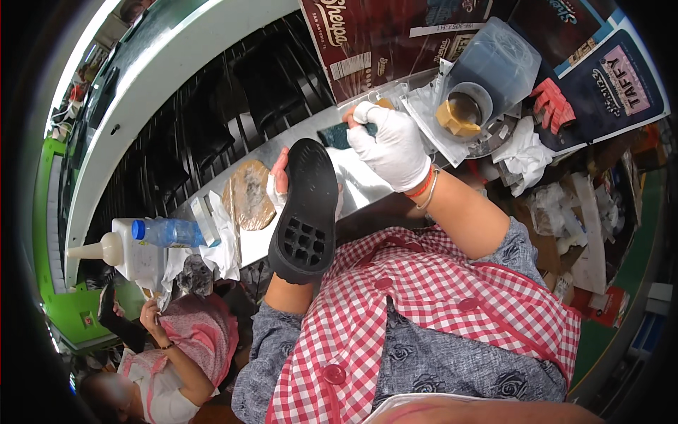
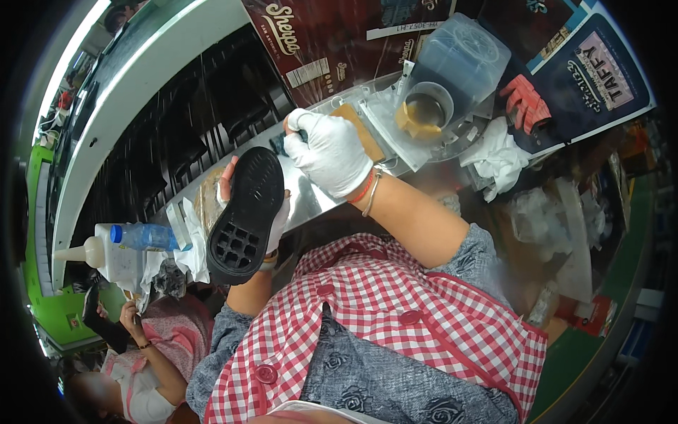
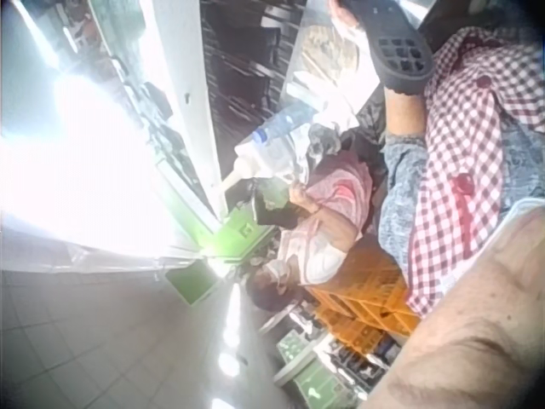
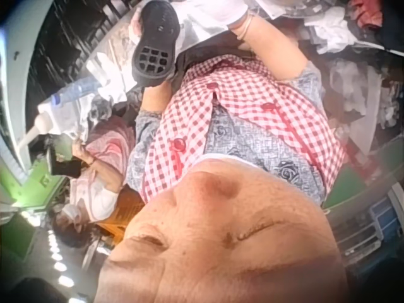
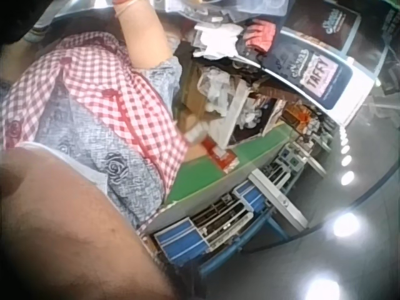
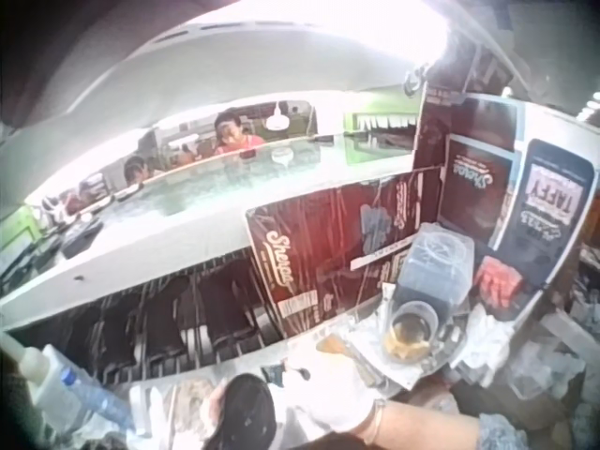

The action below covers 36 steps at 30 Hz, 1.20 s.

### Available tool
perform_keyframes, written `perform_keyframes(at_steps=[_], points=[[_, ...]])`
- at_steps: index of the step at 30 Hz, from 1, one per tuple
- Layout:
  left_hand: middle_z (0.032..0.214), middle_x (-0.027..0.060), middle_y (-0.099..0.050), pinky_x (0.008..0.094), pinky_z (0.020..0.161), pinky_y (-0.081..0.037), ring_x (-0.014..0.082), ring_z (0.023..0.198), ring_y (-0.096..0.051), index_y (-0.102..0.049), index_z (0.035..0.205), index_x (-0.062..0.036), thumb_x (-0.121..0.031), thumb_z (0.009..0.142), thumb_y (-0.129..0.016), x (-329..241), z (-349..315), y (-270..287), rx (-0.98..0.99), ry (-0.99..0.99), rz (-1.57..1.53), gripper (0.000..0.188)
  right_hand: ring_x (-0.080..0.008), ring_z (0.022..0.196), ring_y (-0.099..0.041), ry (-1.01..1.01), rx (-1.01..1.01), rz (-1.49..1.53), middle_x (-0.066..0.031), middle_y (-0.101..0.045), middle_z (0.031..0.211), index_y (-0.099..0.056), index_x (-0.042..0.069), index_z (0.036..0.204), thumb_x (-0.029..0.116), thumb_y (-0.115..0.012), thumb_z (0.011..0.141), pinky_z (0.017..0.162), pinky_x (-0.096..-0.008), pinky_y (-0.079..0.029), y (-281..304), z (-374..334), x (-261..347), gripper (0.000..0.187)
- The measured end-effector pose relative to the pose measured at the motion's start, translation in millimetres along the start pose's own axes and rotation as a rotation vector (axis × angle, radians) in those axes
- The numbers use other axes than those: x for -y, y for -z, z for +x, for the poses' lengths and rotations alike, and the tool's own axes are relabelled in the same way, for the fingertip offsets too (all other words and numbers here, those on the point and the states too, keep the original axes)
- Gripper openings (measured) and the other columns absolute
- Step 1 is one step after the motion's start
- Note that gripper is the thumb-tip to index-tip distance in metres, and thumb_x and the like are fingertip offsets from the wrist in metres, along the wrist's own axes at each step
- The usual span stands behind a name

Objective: The person scrubs the sole of a black shoe with a green brush, repeatedly dipping the brush into a container of liquid. The person holds the shoe in their left hand and scrubs the textured bottom surface with their right hand. The shoe is handled one at a time and placed on a nearby counter after cleaning.

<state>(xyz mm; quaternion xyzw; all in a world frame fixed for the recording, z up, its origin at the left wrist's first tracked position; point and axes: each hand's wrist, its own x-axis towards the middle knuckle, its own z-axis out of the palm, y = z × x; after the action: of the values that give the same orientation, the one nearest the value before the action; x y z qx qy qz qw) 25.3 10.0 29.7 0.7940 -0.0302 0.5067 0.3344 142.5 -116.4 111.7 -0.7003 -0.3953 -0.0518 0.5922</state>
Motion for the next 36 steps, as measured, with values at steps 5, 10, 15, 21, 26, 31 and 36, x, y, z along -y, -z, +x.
perform_keyframes(at_steps=[5, 10, 15, 21, 26, 31, 36], points=[[0.137, 0.0186, -0.026, 0.0377, 0.101, -0.037, 0.0299, 0.124, -0.039, -0.006, 0.143, -0.0104, -0.020, 0.072, -0.076, 4, -3, 2, -0.002, -0.033, 0.123, 0.100, -0.0050, 0.062, -0.050, -0.050, -0.061, 0.129, -0.0006, -0.057, 0.069, -0.062, -0.001, 0.089, 0.004, -0.057, 0.086, 0.058, -0.0207, -0.042, 6, -2, 10, 0.007], [0.133, 0.0179, -0.029, 0.0441, 0.102, -0.033, 0.0332, 0.125, -0.037, -0.010, 0.143, -0.0135, -0.025, 0.074, -0.073, 13, -1, -4, -0.073, -0.214, 0.175, 0.094, -0.0064, 0.063, -0.051, 0.068, 0.071, 0.005, -0.0027, -0.057, 0.068, -0.061, -0.001, 0.086, 0.004, -0.059, 0.084, 0.059, -0.0212, -0.042, 5, -3, 10, 0.006], [0.130, 0.0160, -0.033, 0.0489, 0.101, -0.034, 0.0379, 0.123, -0.038, -0.016, 0.141, -0.0176, -0.019, 0.073, -0.074, 7, -1, 3, 0.008, -0.306, 0.238, 0.089, -0.0065, 0.062, -0.052, -0.069, -0.008, -0.044, -0.0031, -0.057, 0.069, -0.061, -0.001, 0.086, 0.005, -0.058, 0.084, 0.058, -0.0218, -0.043, 5, -3, 6, 0.007], [0.132, 0.0130, -0.031, 0.0501, 0.099, -0.036, 0.0415, 0.124, -0.035, -0.024, 0.138, -0.0275, -0.010, 0.076, -0.070, 1, -5, 29, 0.100, -0.397, 0.269, 0.080, -0.0042, 0.058, -0.052, -0.245, -0.193, 0.393, -0.0004, -0.059, 0.075, -0.062, 0.002, 0.087, 0.011, -0.054, 0.091, 0.052, -0.0169, -0.041, 17, -13, 21, 0.013], [0.136, 0.0120, -0.026, 0.0460, 0.098, -0.042, 0.0426, 0.122, -0.036, -0.023, 0.137, -0.0306, -0.017, 0.085, -0.060, 5, -7, 50, 0.177, -0.553, 0.349, 0.065, -0.0016, 0.060, -0.048, -0.472, -0.163, 0.566, 0.0026, -0.055, 0.071, -0.062, 0.004, 0.090, 0.014, -0.054, 0.092, 0.051, -0.0171, -0.042, 21, -41, 40, 0.013], [0.135, 0.0106, -0.024, 0.0451, 0.099, -0.042, 0.0439, 0.126, -0.030, -0.016, 0.140, -0.0352, -0.012, 0.078, -0.066, -10, -3, 60, 0.258, -0.481, 0.326, 0.083, -0.0036, 0.063, -0.049, -0.398, -0.047, 0.473, 0.0007, -0.054, 0.070, -0.061, 0.002, 0.091, 0.010, -0.054, 0.090, 0.056, -0.0197, -0.041, 10, -53, 46, 0.010], [0.132, 0.0089, -0.025, 0.0459, 0.097, -0.044, 0.0438, 0.125, -0.029, -0.019, 0.139, -0.0362, -0.014, 0.083, -0.061, -6, -1, 63, 0.147, -0.587, 0.535, 0.074, -0.0051, 0.058, -0.052, -0.273, 0.007, 0.332, -0.0028, -0.060, 0.071, -0.061, -0.001, 0.088, 0.005, -0.055, 0.088, 0.055, -0.0198, -0.042, 14, -61, 42, 0.009]])
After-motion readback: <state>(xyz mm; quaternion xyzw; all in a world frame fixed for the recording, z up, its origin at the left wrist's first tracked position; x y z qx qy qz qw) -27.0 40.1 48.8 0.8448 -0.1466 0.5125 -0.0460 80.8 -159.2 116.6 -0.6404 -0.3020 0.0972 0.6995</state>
